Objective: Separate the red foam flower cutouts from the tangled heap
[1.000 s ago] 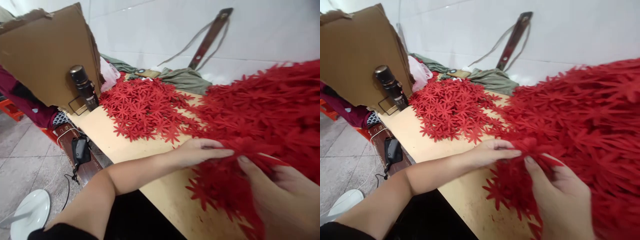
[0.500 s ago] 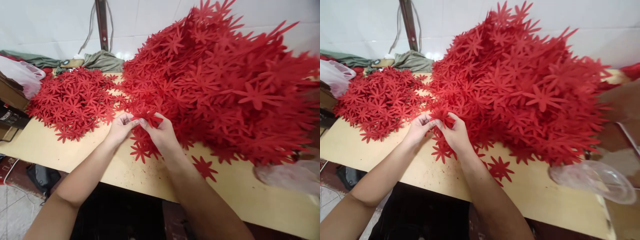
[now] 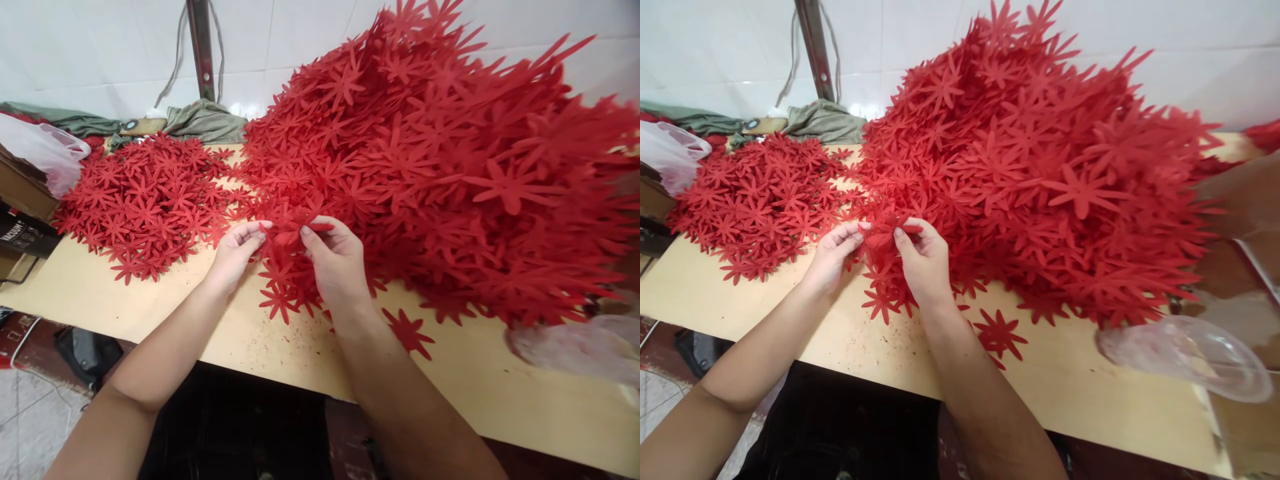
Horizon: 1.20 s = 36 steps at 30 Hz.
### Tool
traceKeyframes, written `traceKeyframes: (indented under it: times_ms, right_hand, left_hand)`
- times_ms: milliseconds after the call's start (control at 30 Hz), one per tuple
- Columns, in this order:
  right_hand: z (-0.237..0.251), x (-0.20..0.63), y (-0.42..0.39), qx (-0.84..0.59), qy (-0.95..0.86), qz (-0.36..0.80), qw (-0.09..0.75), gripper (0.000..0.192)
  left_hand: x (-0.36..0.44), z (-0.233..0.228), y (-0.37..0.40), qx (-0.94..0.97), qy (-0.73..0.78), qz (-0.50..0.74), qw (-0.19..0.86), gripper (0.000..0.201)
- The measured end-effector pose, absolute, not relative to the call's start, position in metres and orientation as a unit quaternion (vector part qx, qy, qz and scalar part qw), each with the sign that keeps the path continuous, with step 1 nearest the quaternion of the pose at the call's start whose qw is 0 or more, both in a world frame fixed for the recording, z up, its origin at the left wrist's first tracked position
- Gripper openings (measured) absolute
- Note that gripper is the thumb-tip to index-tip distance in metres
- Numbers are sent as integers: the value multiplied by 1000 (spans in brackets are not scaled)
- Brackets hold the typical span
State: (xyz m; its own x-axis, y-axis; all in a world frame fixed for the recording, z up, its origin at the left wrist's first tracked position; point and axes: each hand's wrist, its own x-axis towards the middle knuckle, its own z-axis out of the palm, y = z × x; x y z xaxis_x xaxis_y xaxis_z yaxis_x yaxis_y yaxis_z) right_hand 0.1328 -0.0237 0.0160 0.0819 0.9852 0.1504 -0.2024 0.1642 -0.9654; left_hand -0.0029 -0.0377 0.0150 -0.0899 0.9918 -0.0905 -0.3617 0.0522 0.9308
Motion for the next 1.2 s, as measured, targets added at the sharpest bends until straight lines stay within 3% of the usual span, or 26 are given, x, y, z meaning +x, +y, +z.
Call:
traceKeyframes:
  times_ms: [367, 600, 967, 1200]
  right_hand:
    - [8, 144, -20, -363, -441, 588, 573, 26]
    - [12, 146, -20, -333, -411, 614, 585, 23]
    - [11, 147, -18, -319, -377, 627, 603, 18]
    - [9, 139, -22, -270, -378, 667, 583, 22]
  left_hand:
    - [-5, 16, -38, 344, 433, 588, 591, 15]
    - [-8, 13, -31, 377, 448, 619, 524, 23]
    - [-13, 12, -30, 416, 485, 622, 452, 11]
    - [1, 16, -41, 438, 422, 569, 554, 37]
